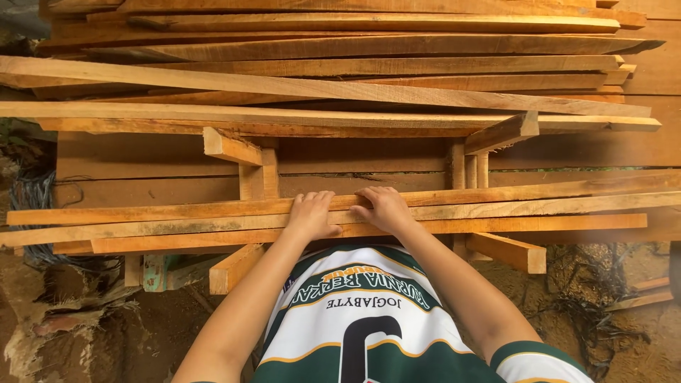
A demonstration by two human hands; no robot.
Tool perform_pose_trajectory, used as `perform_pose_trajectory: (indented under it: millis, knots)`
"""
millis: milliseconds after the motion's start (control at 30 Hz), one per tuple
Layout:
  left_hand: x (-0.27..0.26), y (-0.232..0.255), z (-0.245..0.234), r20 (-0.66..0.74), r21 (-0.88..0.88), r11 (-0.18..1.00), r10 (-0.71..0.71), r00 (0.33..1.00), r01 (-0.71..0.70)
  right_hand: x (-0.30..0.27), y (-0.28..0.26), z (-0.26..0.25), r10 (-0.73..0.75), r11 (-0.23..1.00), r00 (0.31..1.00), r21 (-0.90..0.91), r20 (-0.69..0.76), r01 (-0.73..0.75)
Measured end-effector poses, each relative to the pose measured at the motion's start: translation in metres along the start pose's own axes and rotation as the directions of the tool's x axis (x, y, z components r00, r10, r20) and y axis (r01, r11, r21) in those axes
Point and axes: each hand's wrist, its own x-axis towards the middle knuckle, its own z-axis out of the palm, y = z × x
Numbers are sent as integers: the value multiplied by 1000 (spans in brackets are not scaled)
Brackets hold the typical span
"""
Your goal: The recorder is sorting and arranging thin wooden strips on a pile in a workshop setting.
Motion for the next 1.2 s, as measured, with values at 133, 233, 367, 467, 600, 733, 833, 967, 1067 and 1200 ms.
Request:
perform_pose_trajectory:
  millis: [133, 233, 367, 467, 600, 733, 833, 967, 1067, 1200]
  knots:
    - [-20, 11, 8, -8, 174, 985, 17, 1000, -15, 11, -19, -22, 166, 986, 979, -41, 119, -163]
    - [-5, 1, 35, -112, 261, 965, 41, 993, -10, 31, -34, -46, 328, 936, 893, -236, 310, -261]
    - [-2, -6, 51, -184, 302, 953, 66, 981, -7, 43, -42, -55, 428, 899, 777, -304, 461, -315]
    - [0, -5, 49, -199, 312, 950, 66, 978, 0, 49, -43, -60, 445, 895, 729, -296, 521, -334]
    - [4, -8, 57, -191, 296, 955, 51, 980, 8, 54, -45, -62, 456, 888, 629, -273, 630, -371]
    - [5, -2, 53, -176, 289, 957, 25, 984, 27, 59, -31, -47, 442, 892, 601, -251, 666, -377]
    - [3, 4, 36, -131, 266, 963, -4, 991, 39, 59, -23, -49, 406, 908, 666, -193, 626, -372]
    - [44, -4, 31, -185, -101, 993, -78, 980, 60, 88, 34, -22, 139, 989, 982, 72, -126, -131]
    - [84, -14, -28, -444, -219, 975, -141, 885, 45, 128, 54, -45, -70, 989, 853, -148, -517, -8]
    - [137, -49, -111, -695, -43, 992, -113, 710, 116, 155, 55, -96, -116, 965, 847, -261, -519, -28]
